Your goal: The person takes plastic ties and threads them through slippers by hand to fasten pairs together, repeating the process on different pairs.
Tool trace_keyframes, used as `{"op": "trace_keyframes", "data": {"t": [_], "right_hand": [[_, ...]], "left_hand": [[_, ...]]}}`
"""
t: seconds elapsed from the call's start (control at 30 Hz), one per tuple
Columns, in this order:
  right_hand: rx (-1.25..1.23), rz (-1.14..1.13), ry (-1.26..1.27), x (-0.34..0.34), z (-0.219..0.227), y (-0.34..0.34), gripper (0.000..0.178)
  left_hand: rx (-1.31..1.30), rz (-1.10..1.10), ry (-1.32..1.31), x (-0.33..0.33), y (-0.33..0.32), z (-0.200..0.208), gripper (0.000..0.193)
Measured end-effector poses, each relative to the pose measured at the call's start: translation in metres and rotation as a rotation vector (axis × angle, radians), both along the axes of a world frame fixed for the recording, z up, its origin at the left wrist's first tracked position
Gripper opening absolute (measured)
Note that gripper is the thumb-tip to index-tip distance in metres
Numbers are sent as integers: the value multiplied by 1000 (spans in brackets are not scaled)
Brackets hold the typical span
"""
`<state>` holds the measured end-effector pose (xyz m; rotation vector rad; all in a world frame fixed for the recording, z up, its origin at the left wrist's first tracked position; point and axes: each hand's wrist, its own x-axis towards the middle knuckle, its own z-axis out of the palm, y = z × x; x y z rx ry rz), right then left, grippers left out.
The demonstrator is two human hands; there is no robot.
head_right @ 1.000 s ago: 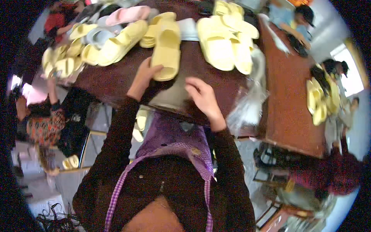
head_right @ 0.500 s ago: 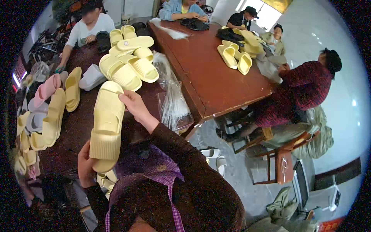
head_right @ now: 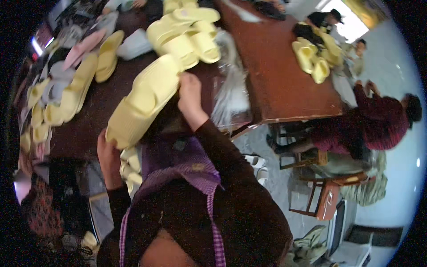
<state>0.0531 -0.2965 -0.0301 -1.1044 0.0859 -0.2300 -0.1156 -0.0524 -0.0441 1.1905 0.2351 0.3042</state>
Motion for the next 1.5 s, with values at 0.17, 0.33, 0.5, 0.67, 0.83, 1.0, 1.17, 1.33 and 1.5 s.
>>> {"op": "trace_keyframes", "data": {"t": [0.17,0.33,0.5,0.67,0.83,1.0,1.17,1.33,1.5], "right_hand": [[210,-72,25,25,10,-36,16],[-104,72,-27,26,70,-49,27],[-571,322,-130,83,64,-7,28],[-747,165,-387,66,85,-31,25],[-851,26,-324,-23,90,-140,23],[-983,14,-61,-73,57,-161,21],[-1260,-73,-93,-120,25,-187,19],[-1186,154,293,-160,-33,-199,18],[-648,251,443,-176,-35,-183,19]], "left_hand": [[90,180,-109,-2,62,24,50],[387,205,-26,30,97,84,41],[1083,102,-124,145,93,92,41],[1242,412,-317,179,83,47,40],[935,98,-356,117,-46,46,28],[1159,-333,-689,41,-167,13,24],[1322,-500,-474,33,-211,-14,31],[1287,-413,-643,49,-231,-18,31],[1220,-437,-892,78,-251,-13,30]]}}
